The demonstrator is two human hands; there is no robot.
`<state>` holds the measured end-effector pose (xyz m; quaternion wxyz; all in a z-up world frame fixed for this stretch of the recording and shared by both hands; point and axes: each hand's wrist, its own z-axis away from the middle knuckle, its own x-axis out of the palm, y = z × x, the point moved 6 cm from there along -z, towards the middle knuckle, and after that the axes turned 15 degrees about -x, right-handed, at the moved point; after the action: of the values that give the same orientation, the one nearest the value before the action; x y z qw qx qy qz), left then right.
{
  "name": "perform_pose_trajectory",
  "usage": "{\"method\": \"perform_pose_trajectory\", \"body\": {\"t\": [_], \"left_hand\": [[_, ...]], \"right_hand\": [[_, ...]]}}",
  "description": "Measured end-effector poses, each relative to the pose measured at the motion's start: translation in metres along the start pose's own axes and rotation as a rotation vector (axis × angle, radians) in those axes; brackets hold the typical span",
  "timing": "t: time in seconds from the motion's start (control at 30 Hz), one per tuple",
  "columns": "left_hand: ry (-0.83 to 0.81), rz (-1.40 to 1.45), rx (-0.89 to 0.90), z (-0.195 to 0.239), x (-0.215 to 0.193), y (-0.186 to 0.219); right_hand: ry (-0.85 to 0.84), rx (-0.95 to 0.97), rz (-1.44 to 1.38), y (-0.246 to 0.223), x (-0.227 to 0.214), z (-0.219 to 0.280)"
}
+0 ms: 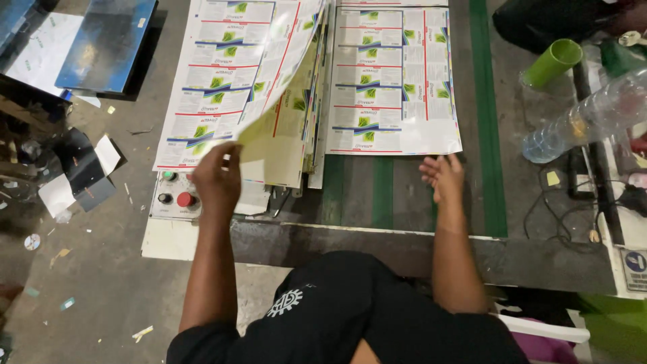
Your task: Sorting and inspecting printed paper sheets on a workbench in a print shop.
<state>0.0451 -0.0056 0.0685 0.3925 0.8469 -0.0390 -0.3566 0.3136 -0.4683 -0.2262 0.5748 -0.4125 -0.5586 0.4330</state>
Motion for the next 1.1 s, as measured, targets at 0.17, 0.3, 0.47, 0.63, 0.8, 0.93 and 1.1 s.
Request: {"method": "perform_pose_trajectory", "body": {"t": [0.17,0.3,0.47,0.63,0.8,0.93,1.1], "left_hand": [[-0.182,0.088,0.182,0.042,0.053,0.045],[-0.408,0.116,0.198,0.082,0.113,0.077],[-0.633,0.072,0.262,0.131,0.167,0.1],[-0.776,0.117,0.449,0.138,0.155,0.127],[-0.62,-0.062,0.298,0.098,0.134,0.067],[-0.49,-0.202,0.2,0.069,0.106,0.017],[-0.33,-0.615,0.404,0.06,0.081,-0.011]], "right_hand": [[-0.15,0.107,-0.023,0.028,0.039,0.066],[-0.669,0.073,0.185,-0.003,0.129,0.134],[-0.676,-0.13,0.07,0.051,0.14,0.167],[-0.44,-0.107,-0.252,0.088,0.092,0.155],[-0.085,0.119,-0.234,-0.009,0.062,0.16],[-0.01,0.048,-0.202,-0.014,0.008,0.155],[0.055,-0.005,-0.133,-0.001,-0.051,0.157]]}}
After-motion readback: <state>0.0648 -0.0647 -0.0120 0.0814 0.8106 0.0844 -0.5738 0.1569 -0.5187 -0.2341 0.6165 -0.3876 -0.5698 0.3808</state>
